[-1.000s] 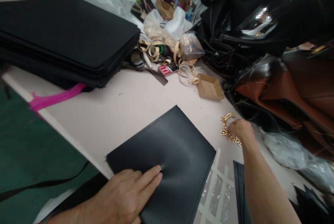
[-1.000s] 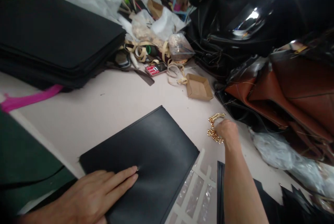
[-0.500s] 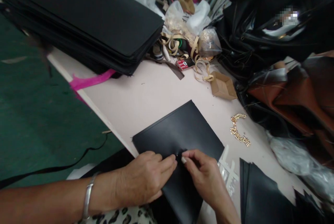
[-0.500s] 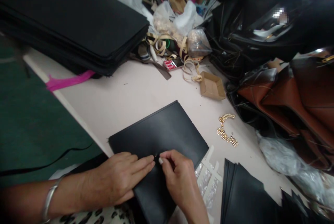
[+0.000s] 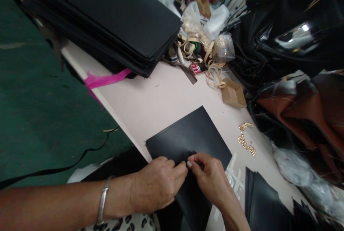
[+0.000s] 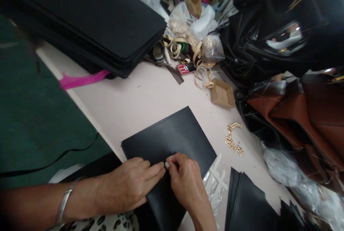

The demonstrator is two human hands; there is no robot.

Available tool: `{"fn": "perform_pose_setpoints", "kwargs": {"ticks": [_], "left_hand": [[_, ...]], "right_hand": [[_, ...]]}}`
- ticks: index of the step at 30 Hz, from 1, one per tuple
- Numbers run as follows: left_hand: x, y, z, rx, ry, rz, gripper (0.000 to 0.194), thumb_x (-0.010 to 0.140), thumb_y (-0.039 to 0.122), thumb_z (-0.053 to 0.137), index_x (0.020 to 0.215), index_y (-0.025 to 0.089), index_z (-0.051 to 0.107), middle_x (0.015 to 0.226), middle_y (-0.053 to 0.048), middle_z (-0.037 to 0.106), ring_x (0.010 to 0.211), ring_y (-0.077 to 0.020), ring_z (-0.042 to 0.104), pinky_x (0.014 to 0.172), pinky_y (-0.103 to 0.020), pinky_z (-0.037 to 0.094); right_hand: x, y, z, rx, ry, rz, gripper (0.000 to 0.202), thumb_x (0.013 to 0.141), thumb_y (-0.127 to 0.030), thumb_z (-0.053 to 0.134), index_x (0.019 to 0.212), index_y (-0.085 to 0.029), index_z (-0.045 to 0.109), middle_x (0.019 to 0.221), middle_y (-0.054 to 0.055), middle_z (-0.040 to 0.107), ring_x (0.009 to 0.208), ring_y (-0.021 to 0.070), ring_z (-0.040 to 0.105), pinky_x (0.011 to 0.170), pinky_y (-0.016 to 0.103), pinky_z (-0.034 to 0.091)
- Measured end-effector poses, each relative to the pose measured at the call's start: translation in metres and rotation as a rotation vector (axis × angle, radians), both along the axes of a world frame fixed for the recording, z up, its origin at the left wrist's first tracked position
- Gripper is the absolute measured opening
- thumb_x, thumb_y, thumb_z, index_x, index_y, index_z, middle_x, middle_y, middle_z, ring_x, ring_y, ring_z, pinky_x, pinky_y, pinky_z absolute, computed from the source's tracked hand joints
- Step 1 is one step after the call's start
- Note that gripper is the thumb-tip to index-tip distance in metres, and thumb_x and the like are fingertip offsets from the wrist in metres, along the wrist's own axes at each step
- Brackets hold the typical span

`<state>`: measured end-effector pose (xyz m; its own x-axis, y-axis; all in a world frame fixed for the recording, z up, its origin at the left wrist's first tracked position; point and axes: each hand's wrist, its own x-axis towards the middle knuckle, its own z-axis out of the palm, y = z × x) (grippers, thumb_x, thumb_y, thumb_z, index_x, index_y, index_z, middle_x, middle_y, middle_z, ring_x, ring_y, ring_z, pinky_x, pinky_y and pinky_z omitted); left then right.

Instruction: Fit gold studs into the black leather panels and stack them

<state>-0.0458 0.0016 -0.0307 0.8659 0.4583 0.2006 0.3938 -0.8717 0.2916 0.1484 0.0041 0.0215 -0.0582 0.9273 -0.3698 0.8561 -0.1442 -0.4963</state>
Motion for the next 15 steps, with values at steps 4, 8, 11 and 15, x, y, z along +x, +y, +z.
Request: {"fn": "perform_pose_setpoints", "kwargs": {"ticks": [4, 8, 11, 15], "left_hand": [[0.0, 0.002, 0.003, -0.019, -0.004, -0.014, 0.046, 0.092, 0.032, 0.053, 0.129, 0.006, 0.056, 0.119, -0.014, 0.067, 0.077, -0.022, 0.062, 0.056, -0.037, 0.047], [0.001, 0.002, 0.004, -0.058, 0.014, -0.005, 0.041, 0.093, 0.026, 0.05, 0.129, 0.008, 0.056, 0.12, -0.013, 0.067, 0.077, -0.0217, 0.063, 0.057, -0.037, 0.047], [0.001, 0.002, 0.002, -0.083, 0.038, -0.028, 0.042, 0.093, 0.024, 0.05, 0.131, 0.008, 0.055, 0.123, -0.015, 0.066, 0.08, -0.0221, 0.064, 0.06, -0.036, 0.048], [0.001, 0.003, 0.002, -0.126, 0.058, -0.035, 0.043, 0.092, 0.02, 0.049, 0.133, 0.009, 0.054, 0.124, -0.015, 0.065, 0.085, -0.0232, 0.066, 0.065, -0.037, 0.052]], "right_hand": [[-0.001, 0.013, 0.004, -0.082, -0.05, 0.025, 0.014, 0.086, -0.021, 0.059, 0.077, -0.022, 0.07, 0.07, 0.0, 0.07, 0.065, 0.0176, 0.063, 0.062, 0.028, 0.04], [-0.002, 0.023, 0.004, -0.154, -0.105, 0.012, 0.009, 0.082, -0.02, 0.062, 0.075, -0.022, 0.068, 0.066, 0.0, 0.069, 0.06, 0.0168, 0.061, 0.057, 0.027, 0.038], [-0.002, 0.027, 0.003, -0.163, -0.155, 0.008, 0.007, 0.079, -0.018, 0.064, 0.073, -0.022, 0.066, 0.064, 0.0, 0.068, 0.059, 0.0165, 0.06, 0.056, 0.027, 0.037], [-0.003, 0.025, 0.001, -0.122, -0.143, -0.024, 0.004, 0.078, -0.019, 0.067, 0.074, -0.022, 0.067, 0.067, 0.0, 0.068, 0.062, 0.0156, 0.061, 0.057, 0.026, 0.038]]}}
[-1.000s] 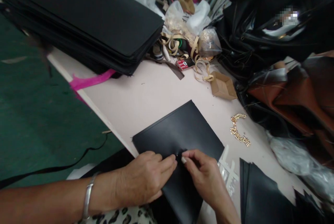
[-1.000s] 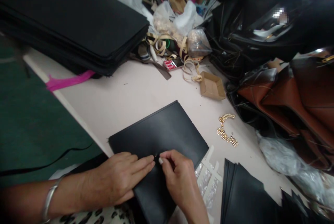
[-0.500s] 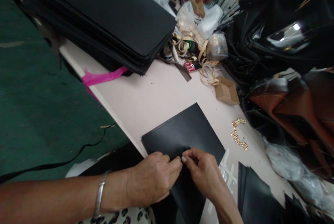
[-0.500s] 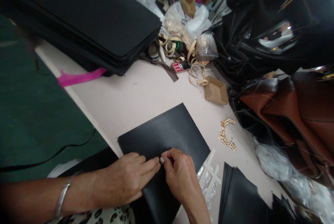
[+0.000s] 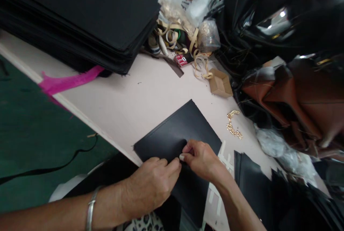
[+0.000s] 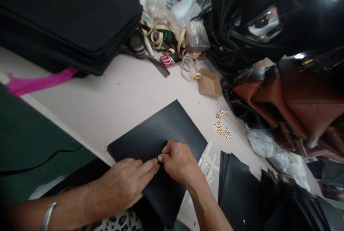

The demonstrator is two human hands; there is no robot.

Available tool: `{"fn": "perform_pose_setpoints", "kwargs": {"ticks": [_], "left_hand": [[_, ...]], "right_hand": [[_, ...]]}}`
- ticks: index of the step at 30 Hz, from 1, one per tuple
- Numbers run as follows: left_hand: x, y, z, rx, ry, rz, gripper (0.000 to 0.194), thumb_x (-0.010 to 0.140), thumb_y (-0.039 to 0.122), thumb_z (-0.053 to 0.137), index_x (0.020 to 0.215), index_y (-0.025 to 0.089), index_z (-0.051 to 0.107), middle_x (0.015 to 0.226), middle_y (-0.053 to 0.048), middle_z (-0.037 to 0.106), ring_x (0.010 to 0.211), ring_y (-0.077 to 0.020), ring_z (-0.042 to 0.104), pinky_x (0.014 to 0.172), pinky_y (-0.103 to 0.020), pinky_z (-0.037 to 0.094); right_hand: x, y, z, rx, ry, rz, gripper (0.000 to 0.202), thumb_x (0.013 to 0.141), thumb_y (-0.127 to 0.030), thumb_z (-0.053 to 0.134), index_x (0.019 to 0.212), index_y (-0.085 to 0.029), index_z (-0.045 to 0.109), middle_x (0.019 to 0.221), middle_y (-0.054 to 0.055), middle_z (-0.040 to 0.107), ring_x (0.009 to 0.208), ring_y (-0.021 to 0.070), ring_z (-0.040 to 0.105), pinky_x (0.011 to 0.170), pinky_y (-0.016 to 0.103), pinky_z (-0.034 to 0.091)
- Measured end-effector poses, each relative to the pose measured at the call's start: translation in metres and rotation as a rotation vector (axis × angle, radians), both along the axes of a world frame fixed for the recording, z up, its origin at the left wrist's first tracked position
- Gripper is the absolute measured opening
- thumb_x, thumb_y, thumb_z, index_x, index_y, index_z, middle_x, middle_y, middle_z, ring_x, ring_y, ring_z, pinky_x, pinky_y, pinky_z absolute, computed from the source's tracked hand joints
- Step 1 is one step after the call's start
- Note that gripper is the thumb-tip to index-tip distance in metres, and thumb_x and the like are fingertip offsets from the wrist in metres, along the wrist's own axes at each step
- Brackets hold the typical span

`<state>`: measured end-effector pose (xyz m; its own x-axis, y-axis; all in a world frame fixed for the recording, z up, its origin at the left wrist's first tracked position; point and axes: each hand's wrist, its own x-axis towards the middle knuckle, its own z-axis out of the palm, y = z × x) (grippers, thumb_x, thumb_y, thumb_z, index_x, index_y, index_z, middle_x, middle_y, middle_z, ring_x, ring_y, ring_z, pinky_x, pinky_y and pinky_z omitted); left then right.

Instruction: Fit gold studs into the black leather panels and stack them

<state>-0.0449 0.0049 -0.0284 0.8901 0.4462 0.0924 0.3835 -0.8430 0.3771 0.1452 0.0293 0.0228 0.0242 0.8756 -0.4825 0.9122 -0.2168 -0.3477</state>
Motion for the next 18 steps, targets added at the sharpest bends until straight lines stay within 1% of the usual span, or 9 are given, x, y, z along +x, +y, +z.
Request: {"fn": "perform_pose_setpoints", "kwargs": {"ticks": [2, 5, 8, 9, 10, 12, 14, 16, 18], "left_hand": [[0.0, 0.001, 0.001, -0.038, 0.014, 0.011, 0.045, 0.089, 0.019, 0.053, 0.134, 0.011, 0.054, 0.123, -0.014, 0.066, 0.088, -0.0242, 0.067, 0.07, -0.038, 0.054], [-0.001, 0.002, 0.001, -0.095, 0.009, 0.055, 0.051, 0.08, 0.011, 0.057, 0.131, 0.017, 0.058, 0.123, -0.011, 0.066, 0.092, -0.0255, 0.068, 0.078, -0.04, 0.056], [-0.002, 0.003, -0.007, -0.106, -0.047, 0.103, 0.056, 0.075, 0.002, 0.05, 0.126, 0.021, 0.062, 0.12, -0.01, 0.067, 0.094, -0.0246, 0.069, 0.082, -0.04, 0.057], [-0.002, 0.004, -0.01, -0.106, -0.076, 0.113, 0.057, 0.076, 0.001, 0.047, 0.128, 0.021, 0.061, 0.12, -0.01, 0.066, 0.096, -0.0244, 0.069, 0.084, -0.04, 0.057], [-0.002, 0.004, -0.012, -0.11, -0.107, 0.119, 0.058, 0.077, 0.001, 0.045, 0.13, 0.021, 0.06, 0.121, -0.011, 0.066, 0.099, -0.0244, 0.069, 0.086, -0.039, 0.057], [-0.001, 0.004, -0.012, -0.144, -0.158, 0.129, 0.059, 0.079, 0.002, 0.043, 0.133, 0.021, 0.057, 0.121, -0.011, 0.065, 0.104, -0.0243, 0.068, 0.09, -0.039, 0.056], [-0.001, 0.003, -0.004, -0.221, -0.189, 0.138, 0.06, 0.079, 0.005, 0.045, 0.136, 0.021, 0.054, 0.119, -0.009, 0.065, 0.106, -0.0234, 0.066, 0.092, -0.038, 0.054], [-0.002, 0.0, 0.008, -0.338, -0.217, 0.136, 0.066, 0.076, 0.007, 0.049, 0.141, 0.023, 0.047, 0.113, -0.006, 0.064, 0.099, -0.0204, 0.065, 0.09, -0.036, 0.053], [-0.002, -0.002, 0.02, -0.495, -0.265, 0.129, 0.072, 0.076, 0.009, 0.05, 0.146, 0.024, 0.04, 0.108, -0.003, 0.063, 0.086, -0.0156, 0.063, 0.083, -0.031, 0.053]], "right_hand": [[0.002, -0.005, 0.0, 0.044, 0.028, -0.07, 0.004, 0.077, -0.024, 0.071, 0.079, -0.021, 0.068, 0.069, -0.001, 0.069, 0.063, 0.0155, 0.062, 0.058, 0.025, 0.04], [0.012, -0.021, 0.003, 0.176, -0.025, -0.177, 0.023, 0.078, -0.037, 0.075, 0.092, -0.02, 0.07, 0.08, 0.003, 0.071, 0.074, 0.0193, 0.066, 0.068, 0.028, 0.046], [0.029, -0.046, 0.006, 0.342, -0.22, -0.329, 0.039, 0.085, -0.043, 0.068, 0.112, -0.015, 0.067, 0.104, 0.013, 0.07, 0.095, 0.0278, 0.067, 0.084, 0.037, 0.048], [0.034, -0.055, 0.005, 0.363, -0.244, -0.396, 0.044, 0.086, -0.043, 0.065, 0.119, -0.014, 0.065, 0.107, 0.016, 0.069, 0.098, 0.0296, 0.066, 0.086, 0.04, 0.048], [0.04, -0.063, 0.003, 0.368, -0.226, -0.464, 0.048, 0.086, -0.044, 0.065, 0.122, -0.014, 0.063, 0.105, 0.016, 0.069, 0.096, 0.0304, 0.066, 0.085, 0.041, 0.048], [0.048, -0.076, -0.004, 0.386, -0.067, -0.606, 0.053, 0.079, -0.043, 0.07, 0.124, -0.015, 0.064, 0.093, 0.012, 0.069, 0.087, 0.0293, 0.067, 0.079, 0.04, 0.05], [0.052, -0.082, -0.015, 0.437, 0.122, -0.733, 0.054, 0.071, -0.037, 0.073, 0.12, -0.015, 0.066, 0.089, 0.009, 0.068, 0.079, 0.0261, 0.067, 0.072, 0.036, 0.052], [0.053, -0.085, -0.026, 0.475, 0.258, -0.822, 0.058, 0.068, -0.033, 0.071, 0.122, -0.014, 0.064, 0.1, 0.012, 0.068, 0.077, 0.0226, 0.066, 0.066, 0.032, 0.052], [0.054, -0.086, -0.032, 0.512, 0.365, -0.847, 0.063, 0.068, -0.036, 0.069, 0.126, -0.013, 0.061, 0.114, 0.015, 0.066, 0.074, 0.0191, 0.065, 0.063, 0.03, 0.051]]}}
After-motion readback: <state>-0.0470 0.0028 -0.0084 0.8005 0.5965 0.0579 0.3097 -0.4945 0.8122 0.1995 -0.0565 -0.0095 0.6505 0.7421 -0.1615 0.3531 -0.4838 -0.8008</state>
